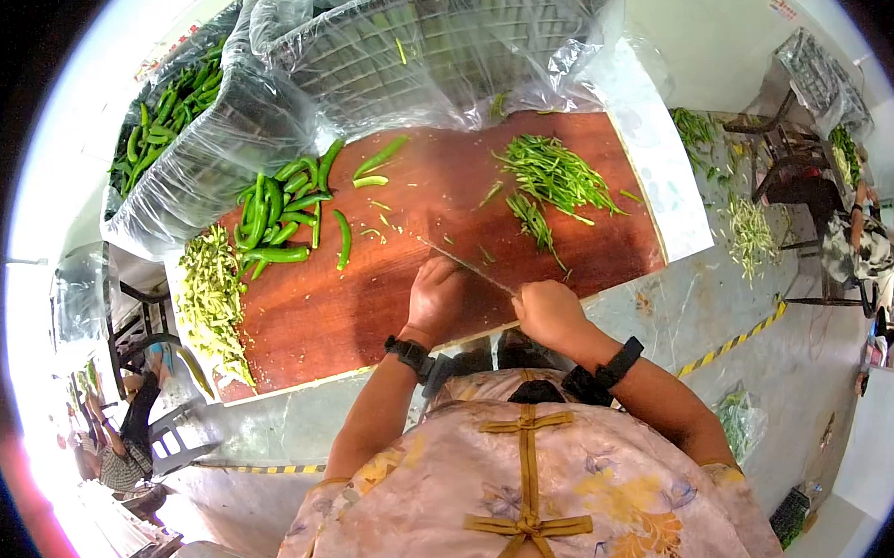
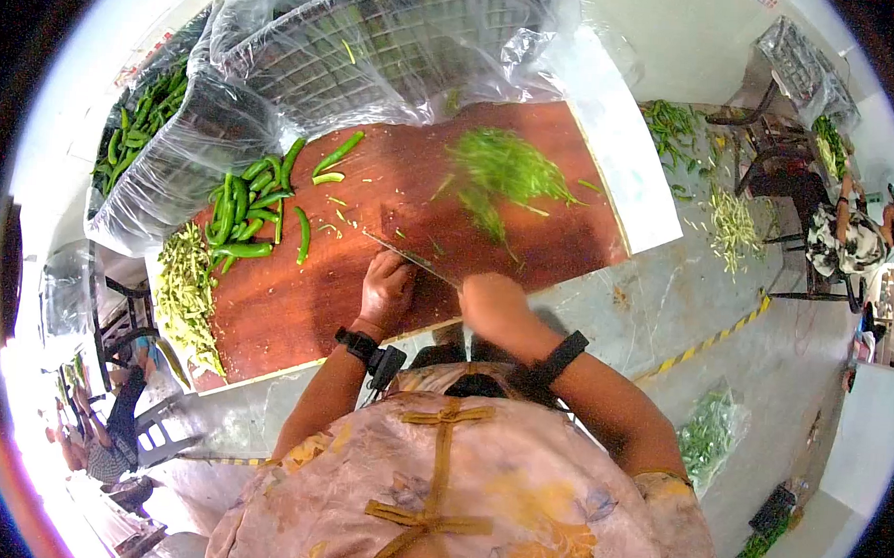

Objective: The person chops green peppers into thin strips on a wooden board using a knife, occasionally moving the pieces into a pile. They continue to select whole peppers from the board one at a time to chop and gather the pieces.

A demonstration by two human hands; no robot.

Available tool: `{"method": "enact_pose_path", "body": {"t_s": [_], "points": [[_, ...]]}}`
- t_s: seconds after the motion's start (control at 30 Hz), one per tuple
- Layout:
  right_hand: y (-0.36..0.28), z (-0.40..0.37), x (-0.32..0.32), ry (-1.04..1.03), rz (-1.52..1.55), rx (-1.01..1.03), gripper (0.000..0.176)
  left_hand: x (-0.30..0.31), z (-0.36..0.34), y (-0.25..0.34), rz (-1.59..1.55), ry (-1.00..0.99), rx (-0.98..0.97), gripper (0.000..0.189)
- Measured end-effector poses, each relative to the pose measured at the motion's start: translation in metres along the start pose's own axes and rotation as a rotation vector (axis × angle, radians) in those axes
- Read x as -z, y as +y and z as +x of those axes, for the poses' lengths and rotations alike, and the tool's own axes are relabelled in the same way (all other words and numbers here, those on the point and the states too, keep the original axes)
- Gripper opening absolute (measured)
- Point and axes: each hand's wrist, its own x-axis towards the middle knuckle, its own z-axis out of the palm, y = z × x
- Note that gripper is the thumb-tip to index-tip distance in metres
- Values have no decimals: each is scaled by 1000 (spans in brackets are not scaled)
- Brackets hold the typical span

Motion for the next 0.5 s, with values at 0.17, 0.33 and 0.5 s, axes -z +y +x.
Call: {"method": "enact_pose_path", "body": {"t_s": [0.17,0.33,0.5], "points": [[0,4,-1,-33,-29,13,28,0,1,1,-13,20,8,12],[-6,10,-3,-87,-48,-18,21,2,5,3,16,54,-25,17],[-14,31,-14,-46,-30,59,17,8,13,14,-11,92,-46,15]]}}
